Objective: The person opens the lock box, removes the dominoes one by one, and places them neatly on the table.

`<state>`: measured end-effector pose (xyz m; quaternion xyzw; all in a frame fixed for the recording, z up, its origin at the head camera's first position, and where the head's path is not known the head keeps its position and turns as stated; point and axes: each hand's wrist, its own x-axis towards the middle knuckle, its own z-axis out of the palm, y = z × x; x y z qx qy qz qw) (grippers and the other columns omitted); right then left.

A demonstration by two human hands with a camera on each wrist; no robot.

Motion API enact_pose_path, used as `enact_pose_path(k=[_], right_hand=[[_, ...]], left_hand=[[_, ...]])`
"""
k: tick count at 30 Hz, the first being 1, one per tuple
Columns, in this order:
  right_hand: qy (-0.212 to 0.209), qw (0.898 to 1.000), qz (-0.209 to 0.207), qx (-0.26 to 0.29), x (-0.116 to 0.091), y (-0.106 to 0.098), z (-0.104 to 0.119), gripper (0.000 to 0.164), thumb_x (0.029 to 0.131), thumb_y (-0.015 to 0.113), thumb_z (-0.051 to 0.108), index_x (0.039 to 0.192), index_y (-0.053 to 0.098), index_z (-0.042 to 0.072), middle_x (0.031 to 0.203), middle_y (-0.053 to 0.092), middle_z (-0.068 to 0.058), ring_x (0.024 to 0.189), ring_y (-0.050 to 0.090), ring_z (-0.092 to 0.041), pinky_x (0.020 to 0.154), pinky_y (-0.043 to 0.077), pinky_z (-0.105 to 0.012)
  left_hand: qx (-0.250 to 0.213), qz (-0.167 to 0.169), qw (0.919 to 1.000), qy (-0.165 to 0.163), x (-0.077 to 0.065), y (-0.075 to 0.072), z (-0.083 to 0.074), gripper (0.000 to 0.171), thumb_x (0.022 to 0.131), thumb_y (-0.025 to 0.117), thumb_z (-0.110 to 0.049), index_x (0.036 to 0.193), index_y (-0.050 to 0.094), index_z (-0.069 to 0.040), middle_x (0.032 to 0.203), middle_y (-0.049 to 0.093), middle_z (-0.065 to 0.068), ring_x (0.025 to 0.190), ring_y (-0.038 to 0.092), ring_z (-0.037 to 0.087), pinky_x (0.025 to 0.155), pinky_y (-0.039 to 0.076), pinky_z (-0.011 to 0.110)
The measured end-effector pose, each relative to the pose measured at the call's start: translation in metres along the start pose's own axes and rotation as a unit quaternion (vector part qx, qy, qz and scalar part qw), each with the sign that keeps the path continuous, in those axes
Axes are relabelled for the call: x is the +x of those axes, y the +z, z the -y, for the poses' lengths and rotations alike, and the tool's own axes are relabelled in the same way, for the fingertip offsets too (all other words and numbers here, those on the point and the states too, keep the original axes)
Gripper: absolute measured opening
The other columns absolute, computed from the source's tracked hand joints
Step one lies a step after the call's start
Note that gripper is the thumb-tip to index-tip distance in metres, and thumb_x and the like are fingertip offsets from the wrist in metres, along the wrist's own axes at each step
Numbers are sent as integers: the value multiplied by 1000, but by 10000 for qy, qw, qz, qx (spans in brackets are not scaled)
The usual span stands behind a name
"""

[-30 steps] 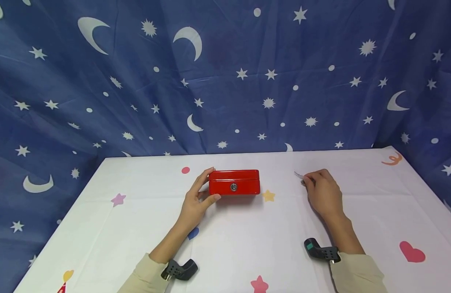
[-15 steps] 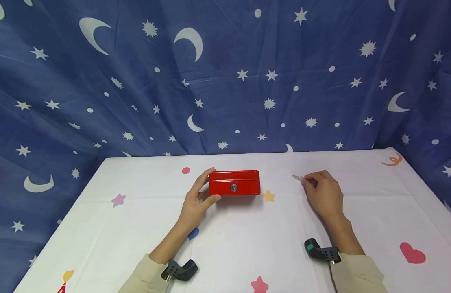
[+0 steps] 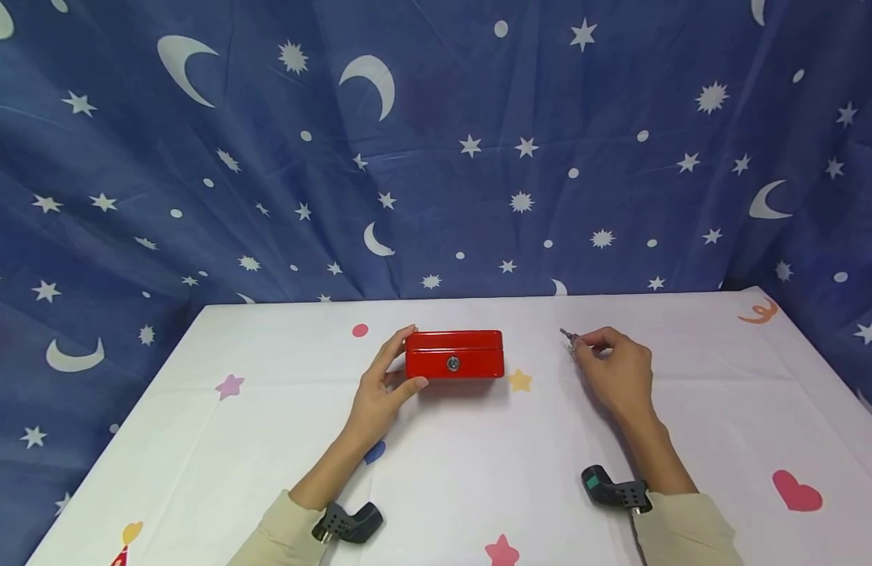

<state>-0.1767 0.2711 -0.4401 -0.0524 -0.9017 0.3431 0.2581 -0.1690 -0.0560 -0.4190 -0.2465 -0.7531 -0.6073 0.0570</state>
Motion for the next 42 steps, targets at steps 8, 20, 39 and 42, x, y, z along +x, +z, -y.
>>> enact_pose_path(k=[8, 20, 39, 42], right_hand=[[-55, 9992, 15, 392, 1, -5, 14, 16, 89, 66, 19, 88, 69, 4, 85, 69, -13, 51, 50, -7, 48, 37, -20], [-24, 9964, 232, 818, 2, -13, 36, 17, 91, 65, 22, 90, 68, 6, 80, 72, -5, 52, 54, -11, 45, 36, -23], [-949, 9856, 1253, 629, 3, -31, 84, 6, 88, 68, 15, 83, 69, 11, 72, 67, 3, 53, 55, -12, 48, 40, -25], [-1042, 9813, 1468, 679, 4, -31, 94, 7, 88, 69, 15, 84, 69, 10, 70, 66, 4, 52, 55, -13, 47, 40, -26]], left_hand=[[23, -11, 10000, -23, -1, 1, -1, 67, 86, 69, -4, 146, 40, -11, 146, 40, 8, 129, 41, 23, 95, 46, 47], [129, -100, 9999, 55, 0, 4, 25, 71, 85, 71, -5, 147, 40, -21, 147, 38, 1, 130, 40, 21, 93, 48, 44], [56, -80, 9999, 89, 2, 4, 37, 68, 87, 71, -18, 147, 40, -27, 146, 38, -8, 129, 40, 15, 94, 48, 38], [123, -74, 9998, 125, 1, 3, 37, 69, 87, 71, -19, 147, 39, -24, 147, 37, -8, 129, 40, 16, 93, 49, 38]])
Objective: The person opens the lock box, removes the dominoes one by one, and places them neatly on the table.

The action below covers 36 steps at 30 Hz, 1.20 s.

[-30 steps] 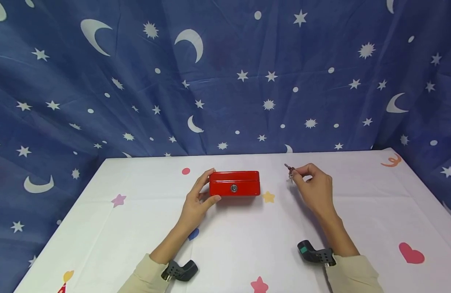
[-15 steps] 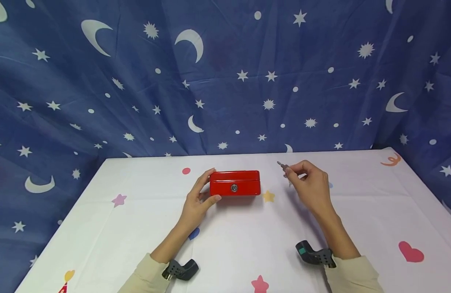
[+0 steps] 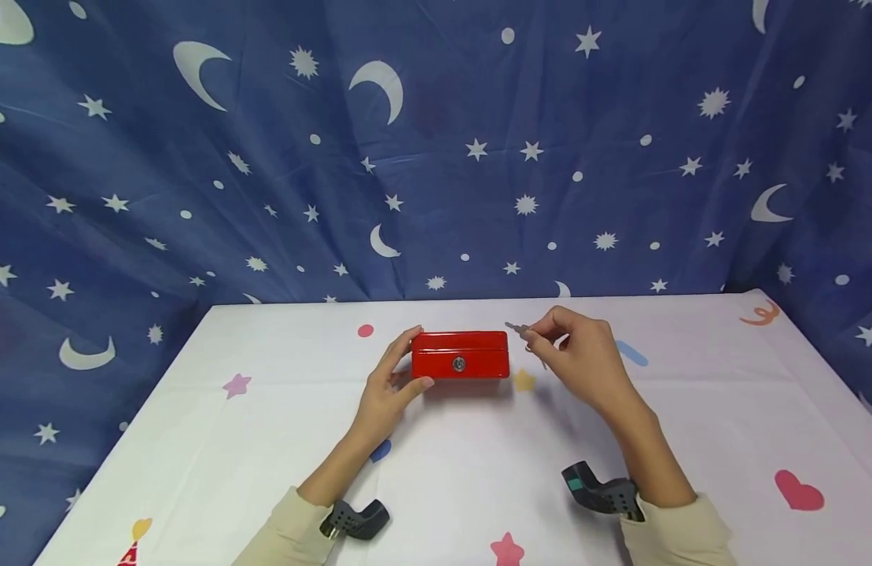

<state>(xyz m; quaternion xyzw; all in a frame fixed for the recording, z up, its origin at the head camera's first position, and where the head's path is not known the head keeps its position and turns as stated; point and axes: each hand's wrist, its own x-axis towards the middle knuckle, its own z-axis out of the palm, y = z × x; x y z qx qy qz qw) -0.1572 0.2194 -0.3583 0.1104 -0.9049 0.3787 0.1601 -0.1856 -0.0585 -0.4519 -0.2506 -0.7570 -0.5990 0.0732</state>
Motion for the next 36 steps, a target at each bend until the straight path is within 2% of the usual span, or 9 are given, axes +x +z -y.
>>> enact_pose_path(k=[9, 12, 15, 18, 22, 25, 27, 32, 36], right_hand=[[199, 9982, 326, 467, 5, 10, 13, 6, 90, 67, 17, 85, 69, 14, 74, 65, 1, 59, 58, -22, 49, 43, -29], [226, 9973, 433, 551, 5, 13, 14, 5, 89, 68, 18, 86, 69, 15, 76, 67, 2, 61, 58, -20, 52, 45, -29], [249, 9961, 582, 622, 5, 16, 14, 4, 89, 70, 19, 86, 69, 17, 77, 67, 5, 63, 59, -19, 53, 46, -30], [238, 9943, 743, 723, 5, 20, 16, 4, 88, 71, 21, 85, 70, 18, 77, 68, 6, 66, 60, -21, 55, 47, -30], [188, 9923, 905, 819, 6, 24, 18, 5, 87, 71, 23, 85, 70, 19, 78, 68, 7, 69, 61, -20, 59, 48, -30], [182, 9913, 984, 853, 6, 23, 20, 7, 87, 72, 25, 84, 70, 19, 77, 67, 7, 69, 61, -18, 60, 48, -30], [222, 9904, 1038, 886, 5, 22, 20, 8, 87, 72, 26, 83, 70, 19, 76, 67, 6, 68, 61, -16, 60, 48, -31], [426, 9849, 1299, 1067, 5, 21, 21, 12, 86, 73, 29, 82, 70, 18, 75, 67, 4, 68, 62, -19, 59, 48, -31], [490, 9813, 1479, 1126, 5, 23, 22, 10, 84, 75, 27, 82, 71, 17, 76, 67, 1, 69, 62, -27, 58, 49, -30]], left_hand=[[-31, -12, 10000, -54, 0, 2, -1, 71, 86, 72, -12, 147, 40, -28, 147, 37, -5, 130, 39, 17, 94, 48, 40], [-7, -22, 10000, -95, 0, 2, -6, 71, 85, 72, -8, 147, 40, -22, 148, 38, 0, 130, 40, 20, 94, 47, 43], [-21, 2, 9999, -99, 0, 1, -18, 69, 85, 71, -5, 146, 40, -14, 147, 38, 6, 131, 40, 23, 94, 47, 45], [-15, -6, 10000, -17, 0, -1, -29, 67, 85, 70, -5, 145, 41, -10, 146, 40, 9, 130, 40, 26, 93, 48, 45], [-15, -48, 10000, -23, 0, 0, -16, 68, 85, 71, -8, 146, 42, -19, 146, 40, 2, 129, 41, 22, 92, 49, 42], [-64, -42, 10000, -47, 1, 1, -1, 71, 85, 72, -10, 146, 41, -27, 146, 38, -5, 130, 40, 16, 93, 48, 40], [-76, -35, 10000, -15, 1, 1, 2, 71, 85, 72, -11, 146, 41, -29, 146, 38, -7, 130, 40, 15, 93, 48, 38], [-60, -27, 10000, -60, 1, 1, -3, 71, 85, 72, -7, 147, 40, -19, 147, 38, 0, 130, 40, 20, 94, 48, 43], [-60, -1, 9999, -110, 0, -1, -22, 69, 85, 70, -3, 146, 40, -9, 147, 38, 8, 129, 41, 25, 94, 47, 45]])
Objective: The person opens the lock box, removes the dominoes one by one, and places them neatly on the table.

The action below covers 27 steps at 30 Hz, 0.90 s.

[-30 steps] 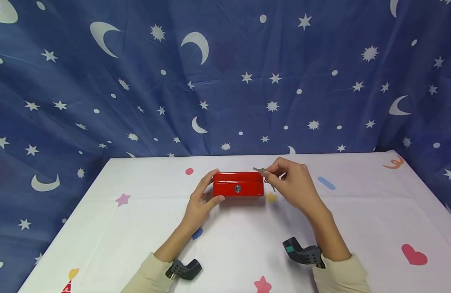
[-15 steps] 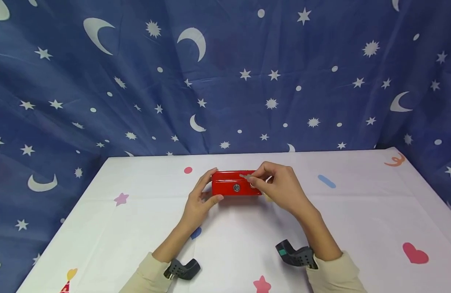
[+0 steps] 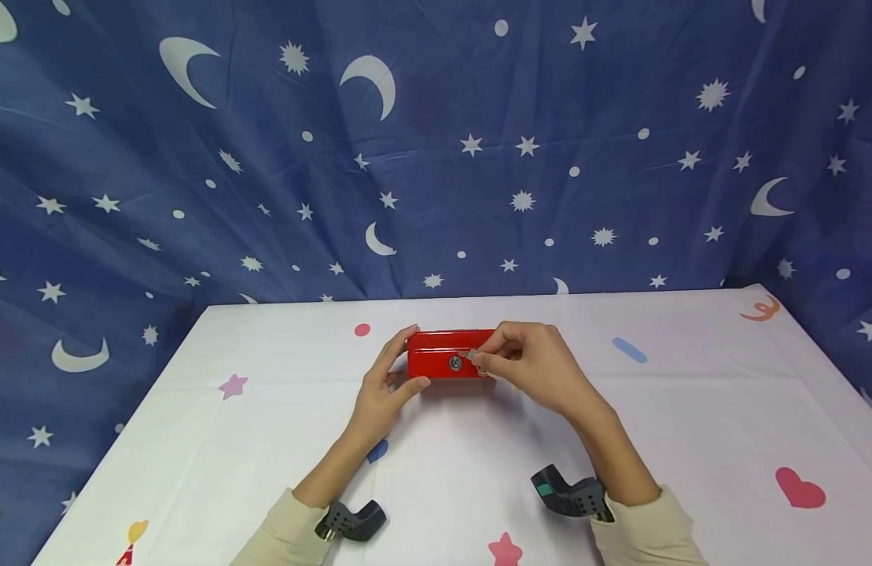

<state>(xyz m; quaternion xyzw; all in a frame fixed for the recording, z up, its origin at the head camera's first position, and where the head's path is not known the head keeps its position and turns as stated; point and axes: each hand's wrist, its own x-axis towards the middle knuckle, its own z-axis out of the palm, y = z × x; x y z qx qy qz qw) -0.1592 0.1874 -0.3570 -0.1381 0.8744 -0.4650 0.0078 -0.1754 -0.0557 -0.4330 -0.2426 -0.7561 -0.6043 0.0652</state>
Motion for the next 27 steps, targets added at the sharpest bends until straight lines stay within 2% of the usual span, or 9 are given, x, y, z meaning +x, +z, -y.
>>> enact_pose_path(k=[4, 13, 16, 21, 27], right_hand=[[-18, 9999, 66, -79, 0, 1, 1, 8, 83, 76, 24, 81, 71, 18, 75, 67, 1, 68, 61, -28, 56, 49, -30], [-73, 9998, 145, -77, -1, 3, 2, 8, 82, 77, 22, 80, 70, 18, 72, 67, 4, 64, 62, -22, 58, 50, -31], [-52, 9999, 113, -70, -1, 5, 3, 8, 82, 77, 20, 80, 70, 18, 72, 67, 4, 63, 62, -18, 59, 51, -32], [-41, 9999, 140, 38, -1, 7, 4, 7, 82, 77, 20, 83, 70, 18, 71, 67, 5, 64, 64, -18, 63, 51, -33], [-126, 9988, 188, 425, 1, 11, 3, 12, 83, 77, 21, 90, 70, 14, 75, 70, 2, 69, 67, -20, 69, 54, -31]], left_hand=[[9, 17, 10000, 4, -1, -2, -13, 66, 86, 69, -3, 145, 41, -8, 146, 39, 10, 129, 42, 26, 93, 48, 44], [41, 45, 10000, 15, -1, -2, -14, 67, 85, 70, -3, 145, 40, -5, 146, 39, 11, 128, 43, 26, 93, 48, 45], [53, 38, 10000, -7, -1, 0, -4, 68, 85, 70, -3, 146, 39, -6, 147, 38, 11, 129, 42, 27, 94, 47, 45], [43, 0, 10000, 8, 1, 2, 20, 72, 84, 72, -6, 147, 39, -16, 148, 37, 3, 129, 42, 24, 94, 47, 42], [45, -12, 10000, 77, 1, 2, 23, 72, 85, 72, -13, 147, 39, -29, 148, 37, -6, 129, 41, 18, 93, 48, 37]])
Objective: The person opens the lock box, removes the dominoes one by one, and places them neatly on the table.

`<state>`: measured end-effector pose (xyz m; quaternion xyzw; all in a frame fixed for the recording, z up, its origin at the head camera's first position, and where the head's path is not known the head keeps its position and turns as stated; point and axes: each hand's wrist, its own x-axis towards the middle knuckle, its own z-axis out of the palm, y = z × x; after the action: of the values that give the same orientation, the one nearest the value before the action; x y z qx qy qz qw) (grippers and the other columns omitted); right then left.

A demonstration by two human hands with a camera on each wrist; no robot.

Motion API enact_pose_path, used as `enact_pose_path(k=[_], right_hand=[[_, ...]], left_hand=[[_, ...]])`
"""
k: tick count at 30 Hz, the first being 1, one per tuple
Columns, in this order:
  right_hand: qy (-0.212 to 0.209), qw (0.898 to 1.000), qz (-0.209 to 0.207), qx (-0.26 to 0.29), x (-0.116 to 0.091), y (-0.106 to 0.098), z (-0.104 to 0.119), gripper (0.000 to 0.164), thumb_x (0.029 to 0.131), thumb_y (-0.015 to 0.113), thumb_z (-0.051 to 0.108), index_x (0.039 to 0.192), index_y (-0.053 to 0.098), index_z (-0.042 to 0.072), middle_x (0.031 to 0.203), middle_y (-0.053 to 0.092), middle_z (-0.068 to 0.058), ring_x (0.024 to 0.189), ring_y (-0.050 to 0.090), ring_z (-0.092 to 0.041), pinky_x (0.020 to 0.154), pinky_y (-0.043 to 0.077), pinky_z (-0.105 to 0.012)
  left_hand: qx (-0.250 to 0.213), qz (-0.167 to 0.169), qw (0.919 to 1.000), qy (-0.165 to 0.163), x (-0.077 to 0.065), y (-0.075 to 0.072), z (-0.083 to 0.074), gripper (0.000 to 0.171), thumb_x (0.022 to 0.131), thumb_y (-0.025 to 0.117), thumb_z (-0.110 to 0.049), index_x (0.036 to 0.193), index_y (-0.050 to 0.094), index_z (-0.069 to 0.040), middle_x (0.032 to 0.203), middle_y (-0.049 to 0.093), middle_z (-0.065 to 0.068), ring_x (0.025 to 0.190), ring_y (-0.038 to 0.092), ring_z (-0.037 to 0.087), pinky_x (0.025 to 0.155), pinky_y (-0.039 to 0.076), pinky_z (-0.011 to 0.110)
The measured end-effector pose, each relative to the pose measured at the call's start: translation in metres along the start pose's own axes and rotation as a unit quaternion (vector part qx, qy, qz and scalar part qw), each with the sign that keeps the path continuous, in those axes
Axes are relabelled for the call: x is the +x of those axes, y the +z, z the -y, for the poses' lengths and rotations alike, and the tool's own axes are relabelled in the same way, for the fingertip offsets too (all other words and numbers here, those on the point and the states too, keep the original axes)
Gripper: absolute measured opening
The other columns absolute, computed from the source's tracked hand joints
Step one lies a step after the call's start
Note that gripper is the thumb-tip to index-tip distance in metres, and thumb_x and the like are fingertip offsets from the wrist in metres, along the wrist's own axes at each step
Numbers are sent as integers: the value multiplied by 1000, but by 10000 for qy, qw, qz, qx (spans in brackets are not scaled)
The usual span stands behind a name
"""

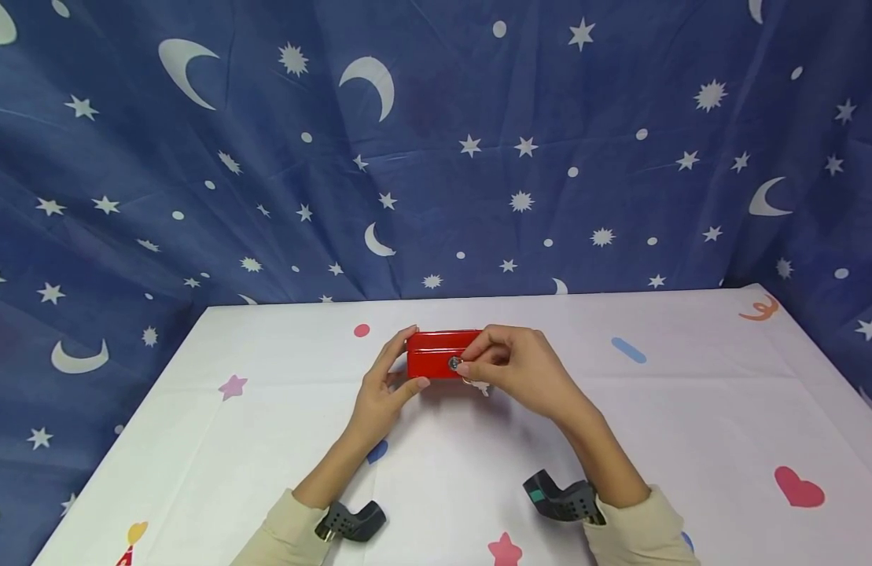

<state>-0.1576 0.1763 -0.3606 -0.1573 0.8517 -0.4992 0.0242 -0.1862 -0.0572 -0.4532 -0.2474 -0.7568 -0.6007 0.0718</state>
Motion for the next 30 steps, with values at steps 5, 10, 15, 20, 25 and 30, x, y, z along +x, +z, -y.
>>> enact_pose_path(k=[5, 10, 15, 20, 25, 30], right_hand=[[35, 9997, 21, 257, 1, 4, -1, 17, 83, 76, 25, 96, 72, 16, 77, 70, -1, 71, 66, -19, 70, 55, -35], [128, 9995, -39, 291, 1, 7, -1, 19, 82, 76, 30, 97, 73, 18, 78, 70, -2, 69, 65, -20, 65, 54, -42], [125, 9993, -194, 305, 1, 11, -1, 20, 81, 77, 32, 96, 74, 19, 77, 70, 2, 69, 65, -25, 62, 53, -38], [95, 9995, -219, 211, 2, 14, -1, 18, 82, 77, 31, 94, 73, 18, 77, 70, 4, 67, 65, -23, 60, 53, -36], [91, 9995, -231, 169, 2, 16, -2, 19, 82, 76, 32, 94, 73, 18, 77, 70, 4, 68, 65, -24, 59, 52, -33], [87, 9993, -342, 107, 2, 17, -1, 18, 83, 76, 30, 96, 74, 18, 77, 70, 5, 68, 64, -22, 59, 52, -31]], left_hand=[[50, 29, 10000, 67, 0, -1, 0, 70, 86, 72, -19, 147, 38, -32, 147, 37, -6, 129, 42, 19, 92, 49, 37], [57, 44, 9999, 84, 0, -1, 0, 69, 87, 71, -20, 147, 39, -29, 147, 37, -6, 129, 41, 19, 92, 49, 37], [63, 32, 10000, 52, 0, -1, 1, 69, 86, 72, -16, 147, 40, -22, 147, 38, -6, 128, 42, 18, 93, 49, 36], [1, -11, 10000, -25, 0, 0, -2, 70, 85, 72, -8, 147, 41, -21, 147, 38, -2, 128, 42, 21, 94, 48, 39], [-29, -5, 10000, -21, -2, -2, -22, 68, 85, 70, -4, 146, 41, -9, 147, 39, 8, 129, 42, 27, 94, 47, 45], [-39, 54, 10000, 24, -2, -4, -36, 65, 86, 69, -3, 144, 42, -7, 146, 40, 10, 128, 43, 28, 93, 48, 46]])
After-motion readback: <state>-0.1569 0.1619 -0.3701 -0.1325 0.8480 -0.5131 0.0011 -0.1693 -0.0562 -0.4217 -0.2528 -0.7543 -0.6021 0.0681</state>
